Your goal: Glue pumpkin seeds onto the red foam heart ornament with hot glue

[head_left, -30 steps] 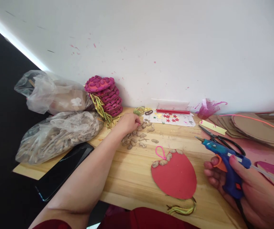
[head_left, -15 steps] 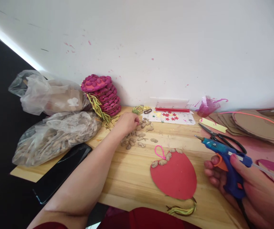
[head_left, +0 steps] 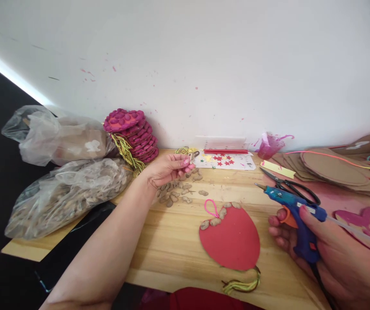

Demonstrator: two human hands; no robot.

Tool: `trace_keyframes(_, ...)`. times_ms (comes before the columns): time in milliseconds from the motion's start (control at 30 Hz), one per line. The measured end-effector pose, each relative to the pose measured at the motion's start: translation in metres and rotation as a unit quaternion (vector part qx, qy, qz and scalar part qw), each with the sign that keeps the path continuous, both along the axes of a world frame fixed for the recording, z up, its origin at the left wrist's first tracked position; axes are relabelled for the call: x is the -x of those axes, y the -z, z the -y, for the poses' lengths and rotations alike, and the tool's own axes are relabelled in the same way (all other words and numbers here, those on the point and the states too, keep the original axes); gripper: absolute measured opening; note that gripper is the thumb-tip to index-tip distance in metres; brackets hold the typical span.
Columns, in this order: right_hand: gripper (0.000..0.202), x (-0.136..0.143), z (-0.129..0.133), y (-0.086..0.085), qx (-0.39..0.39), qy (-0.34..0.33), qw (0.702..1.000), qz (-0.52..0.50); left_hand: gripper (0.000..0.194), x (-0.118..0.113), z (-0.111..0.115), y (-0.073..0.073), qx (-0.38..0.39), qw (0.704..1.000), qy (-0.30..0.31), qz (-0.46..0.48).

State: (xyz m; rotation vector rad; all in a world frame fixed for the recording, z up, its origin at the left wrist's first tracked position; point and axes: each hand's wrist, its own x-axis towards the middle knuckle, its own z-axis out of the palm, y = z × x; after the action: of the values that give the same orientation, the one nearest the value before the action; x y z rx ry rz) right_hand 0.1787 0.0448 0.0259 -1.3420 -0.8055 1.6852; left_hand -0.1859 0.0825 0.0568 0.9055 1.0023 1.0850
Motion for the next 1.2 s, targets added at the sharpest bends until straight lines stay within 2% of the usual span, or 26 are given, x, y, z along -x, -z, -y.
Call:
trace_keyframes(100, 0.031, 0.002, 0.001, -0.002, -0.005, 0.009, 1.0, -0.005, 0.03, -0.002, 0.002, -0.001, 0.002, 0.998, 0.022, 0.061)
trace_keyframes(167, 0.032, 0.005, 0.002, -0.005, -0.006, 0.016, 1.0, -0.007, 0.03, -0.002, 0.002, -0.002, 0.003, 0.998, 0.024, 0.053)
trace_keyframes(267, 0.031, 0.007, 0.003, -0.006, -0.016, 0.015, 1.0, -0.007, 0.033, -0.001, 0.002, 0.001, 0.007, 1.0, 0.004, -0.014)
trace_keyframes(367, 0.03, 0.006, 0.003, -0.005, -0.021, 0.005, 1.0, -0.008, 0.028, 0.002, -0.001, 0.007, -0.005, 0.991, -0.016, -0.134)
trace_keyframes(533, 0.033, 0.004, 0.002, -0.004, -0.027, 0.015, 0.999, -0.021, 0.019, 0.004, -0.004, 0.01, -0.059, 0.954, 0.013, -0.292)
trace_keyframes(667, 0.032, 0.007, 0.003, -0.006, -0.018, 0.017, 1.0, -0.02, 0.011, -0.007, -0.006, 0.014, -0.092, 0.922, 0.042, -0.375)
trace_keyframes(800, 0.031, 0.01, 0.004, -0.01, -0.023, 0.014, 1.0, -0.012, 0.012, -0.026, -0.008, 0.026, -0.111, 0.905, 0.0, -0.412)
trace_keyframes(900, 0.031, 0.01, 0.004, -0.011, -0.025, 0.017, 0.999, -0.011, 0.01, -0.03, -0.008, 0.028, -0.123, 0.887, -0.039, -0.443)
trace_keyframes(967, 0.029, 0.009, 0.004, -0.01, -0.028, 0.014, 0.999, -0.018, 0.013, -0.026, -0.007, 0.023, -0.134, 0.862, -0.066, -0.485)
trace_keyframes(1067, 0.027, 0.007, 0.003, -0.008, -0.03, 0.007, 0.999, -0.027, 0.029, -0.017, -0.005, 0.016, -0.146, 0.804, -0.107, -0.566)
trace_keyframes(1100, 0.027, 0.007, 0.003, -0.007, -0.028, 0.005, 0.999, -0.027, 0.029, -0.015, -0.005, 0.014, -0.152, 0.796, -0.112, -0.576)
trace_keyframes(1200, 0.025, 0.007, 0.003, -0.006, -0.024, 0.005, 0.999, -0.023, 0.017, -0.018, -0.004, 0.016, -0.195, 0.807, -0.091, -0.55)
